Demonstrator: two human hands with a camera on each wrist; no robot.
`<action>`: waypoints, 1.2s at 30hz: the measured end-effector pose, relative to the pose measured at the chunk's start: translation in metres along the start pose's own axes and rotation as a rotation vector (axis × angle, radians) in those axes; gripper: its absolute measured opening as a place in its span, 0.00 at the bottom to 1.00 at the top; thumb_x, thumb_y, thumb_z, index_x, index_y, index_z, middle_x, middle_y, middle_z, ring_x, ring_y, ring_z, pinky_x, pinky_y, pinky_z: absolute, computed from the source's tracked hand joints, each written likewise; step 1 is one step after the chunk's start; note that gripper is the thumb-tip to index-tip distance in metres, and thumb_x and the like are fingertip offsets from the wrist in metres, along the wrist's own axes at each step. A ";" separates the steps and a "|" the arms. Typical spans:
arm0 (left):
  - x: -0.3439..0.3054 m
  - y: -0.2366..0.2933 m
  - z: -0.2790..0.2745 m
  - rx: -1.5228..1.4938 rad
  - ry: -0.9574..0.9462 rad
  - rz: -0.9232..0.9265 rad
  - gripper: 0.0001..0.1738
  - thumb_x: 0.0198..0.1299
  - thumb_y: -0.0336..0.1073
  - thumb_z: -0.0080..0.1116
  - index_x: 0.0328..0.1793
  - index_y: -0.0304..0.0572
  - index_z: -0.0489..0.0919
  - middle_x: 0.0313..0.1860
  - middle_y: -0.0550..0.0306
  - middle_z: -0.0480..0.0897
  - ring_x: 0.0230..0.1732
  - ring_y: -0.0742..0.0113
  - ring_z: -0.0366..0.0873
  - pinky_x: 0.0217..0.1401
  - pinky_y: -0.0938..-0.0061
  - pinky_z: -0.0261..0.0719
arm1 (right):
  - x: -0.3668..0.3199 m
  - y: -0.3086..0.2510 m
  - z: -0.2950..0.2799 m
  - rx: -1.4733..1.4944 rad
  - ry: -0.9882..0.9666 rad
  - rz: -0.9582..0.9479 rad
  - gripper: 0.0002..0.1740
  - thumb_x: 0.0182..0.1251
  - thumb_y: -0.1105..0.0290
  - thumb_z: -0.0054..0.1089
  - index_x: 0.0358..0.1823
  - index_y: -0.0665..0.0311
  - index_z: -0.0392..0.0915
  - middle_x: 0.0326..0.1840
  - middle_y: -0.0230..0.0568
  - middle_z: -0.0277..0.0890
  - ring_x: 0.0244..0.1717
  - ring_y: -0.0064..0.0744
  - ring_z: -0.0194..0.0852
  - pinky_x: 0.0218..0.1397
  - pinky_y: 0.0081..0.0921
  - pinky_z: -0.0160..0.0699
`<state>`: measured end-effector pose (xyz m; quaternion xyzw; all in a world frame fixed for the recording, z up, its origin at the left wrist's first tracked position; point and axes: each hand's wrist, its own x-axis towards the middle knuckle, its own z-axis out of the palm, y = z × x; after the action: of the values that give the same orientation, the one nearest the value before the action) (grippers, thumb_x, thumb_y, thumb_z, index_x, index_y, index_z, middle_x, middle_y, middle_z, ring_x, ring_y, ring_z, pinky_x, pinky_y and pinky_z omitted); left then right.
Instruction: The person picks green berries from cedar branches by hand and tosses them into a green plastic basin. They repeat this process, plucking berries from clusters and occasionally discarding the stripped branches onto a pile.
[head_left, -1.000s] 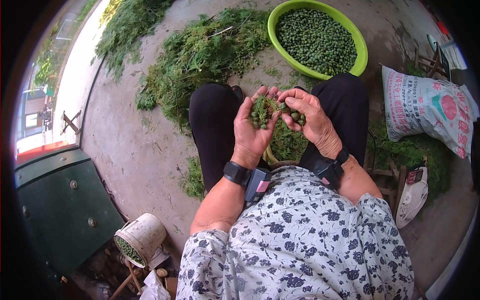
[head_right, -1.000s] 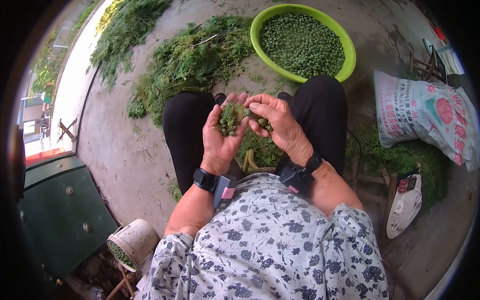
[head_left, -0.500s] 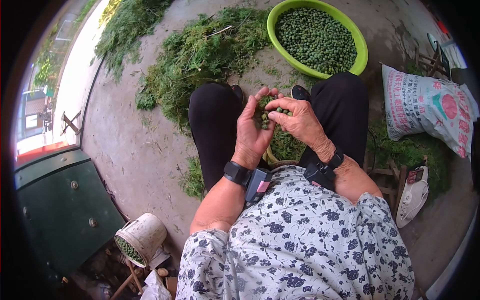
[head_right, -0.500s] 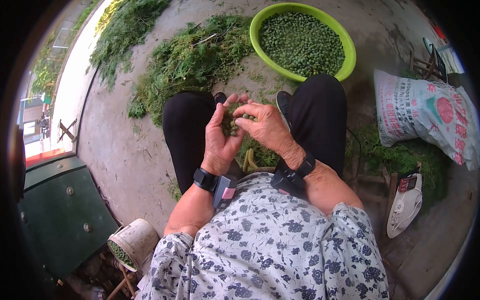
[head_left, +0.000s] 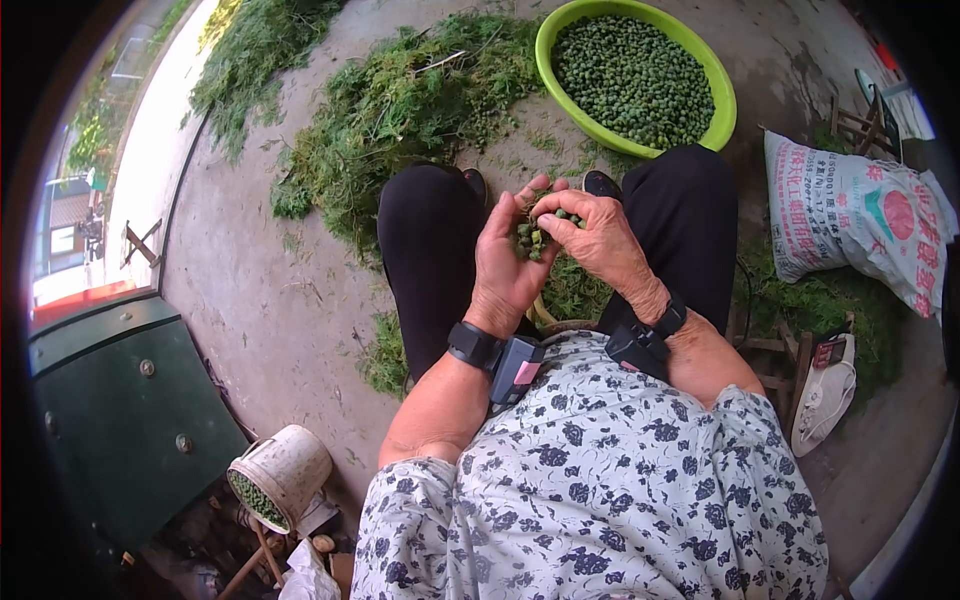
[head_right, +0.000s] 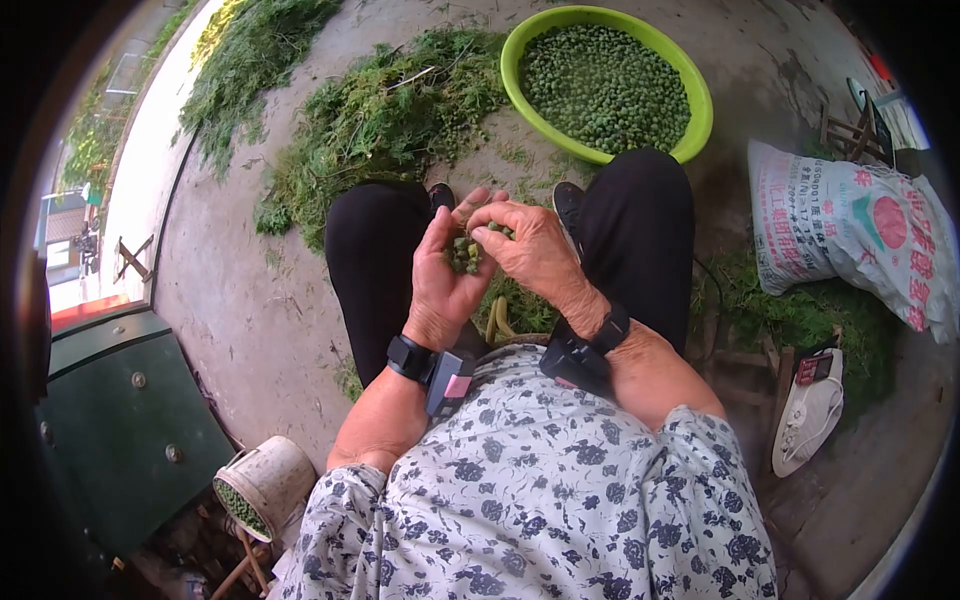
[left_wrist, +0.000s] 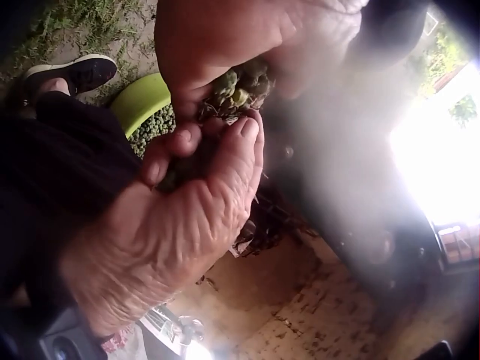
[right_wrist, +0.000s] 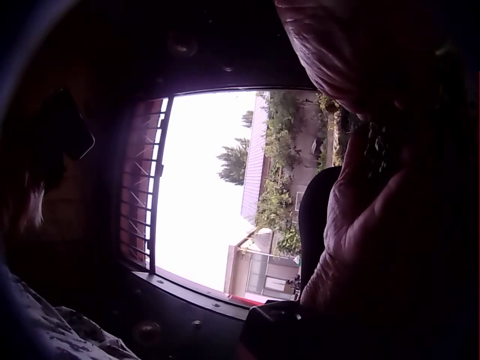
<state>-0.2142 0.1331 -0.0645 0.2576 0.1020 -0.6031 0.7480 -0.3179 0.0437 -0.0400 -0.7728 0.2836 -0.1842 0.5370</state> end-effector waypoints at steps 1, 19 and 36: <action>0.000 0.000 -0.001 0.006 0.009 0.003 0.28 0.71 0.48 0.37 0.66 0.31 0.63 0.65 0.42 0.68 0.66 0.53 0.66 0.68 0.59 0.67 | 0.000 0.005 0.002 -0.027 0.050 -0.023 0.08 0.60 0.72 0.60 0.40 0.65 0.80 0.33 0.41 0.79 0.29 0.27 0.75 0.38 0.24 0.74; -0.001 0.000 0.001 0.021 0.000 -0.001 0.28 0.71 0.48 0.36 0.67 0.32 0.64 0.66 0.43 0.68 0.68 0.55 0.64 0.70 0.61 0.63 | 0.000 0.005 0.005 0.007 0.120 -0.078 0.09 0.56 0.73 0.63 0.39 0.66 0.80 0.35 0.45 0.79 0.35 0.38 0.79 0.39 0.27 0.76; -0.002 0.001 0.002 0.069 0.043 0.004 0.28 0.71 0.48 0.37 0.67 0.32 0.64 0.66 0.42 0.67 0.67 0.54 0.64 0.68 0.59 0.65 | -0.001 0.009 0.003 -0.077 0.122 -0.058 0.07 0.55 0.75 0.61 0.36 0.65 0.79 0.33 0.46 0.77 0.33 0.44 0.78 0.36 0.32 0.75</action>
<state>-0.2141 0.1338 -0.0620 0.2963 0.0967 -0.5989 0.7377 -0.3192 0.0436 -0.0498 -0.7879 0.3004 -0.2356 0.4831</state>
